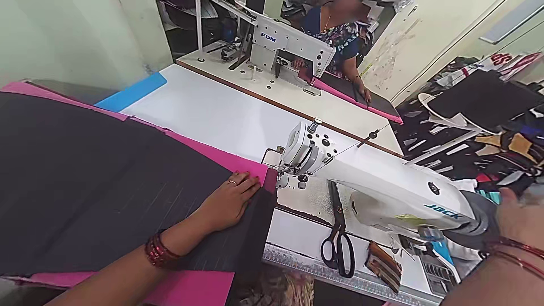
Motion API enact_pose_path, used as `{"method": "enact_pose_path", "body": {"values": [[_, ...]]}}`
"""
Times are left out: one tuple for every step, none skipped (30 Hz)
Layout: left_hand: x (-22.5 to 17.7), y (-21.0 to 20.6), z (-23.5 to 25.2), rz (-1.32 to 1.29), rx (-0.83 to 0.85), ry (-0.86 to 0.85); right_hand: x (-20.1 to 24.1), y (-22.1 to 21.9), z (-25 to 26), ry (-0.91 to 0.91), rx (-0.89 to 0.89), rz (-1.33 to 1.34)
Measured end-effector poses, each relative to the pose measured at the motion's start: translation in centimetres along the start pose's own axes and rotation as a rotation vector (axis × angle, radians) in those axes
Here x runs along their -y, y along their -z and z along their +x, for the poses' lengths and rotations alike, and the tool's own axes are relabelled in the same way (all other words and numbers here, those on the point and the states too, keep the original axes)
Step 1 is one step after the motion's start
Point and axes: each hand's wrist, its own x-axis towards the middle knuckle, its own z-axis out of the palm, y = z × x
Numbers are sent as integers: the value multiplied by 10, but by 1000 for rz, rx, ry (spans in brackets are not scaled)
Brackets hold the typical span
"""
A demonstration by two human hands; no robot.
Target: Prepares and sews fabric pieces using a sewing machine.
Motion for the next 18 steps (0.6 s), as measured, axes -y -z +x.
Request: {"method": "enact_pose_path", "body": {"values": [[-2,0,1,-5,7,5,-11,-7,15,-37,129,-22],[-2,1,1,-11,9,12,-17,-14,20,-42,186,-24],[-2,2,1,-23,15,20,-18,-16,12,-46,180,-17],[-2,2,1,-29,23,26,-17,-17,-4,-47,124,22],[-1,2,1,-29,29,29,-19,-23,-24,-56,22,97],[-1,1,1,-25,29,27,-24,-34,-46,-77,-101,190],[0,1,0,-22,23,20,-30,-50,-67,-113,-225,277],[0,1,0,-20,21,16,-38,-68,-86,-156,-327,349],[0,1,0,-16,25,15,-40,-79,-105,-199,-347,402],[0,2,0,-9,24,13,-40,-87,-124,-216,-339,432],[-1,3,0,-5,24,15,-39,-97,-139,-189,-383,467],[-1,3,1,-3,33,21,-27,-103,-159,-140,-443,524],[-2,4,0,-5,45,28,-5,-106,-182,-64,-479,605],[-2,3,0,-10,53,35,27,-107,-211,28,-423,732],[-4,3,0,-17,58,43,65,-108,-244,133,-275,858],[-6,2,-1,-22,49,42,104,-111,-278,266,-93,922],[-9,1,-3,-27,38,40,137,-116,-308,443,84,911],[-12,0,-6,-28,27,40,166,-122,-331,620,221,834]]}}
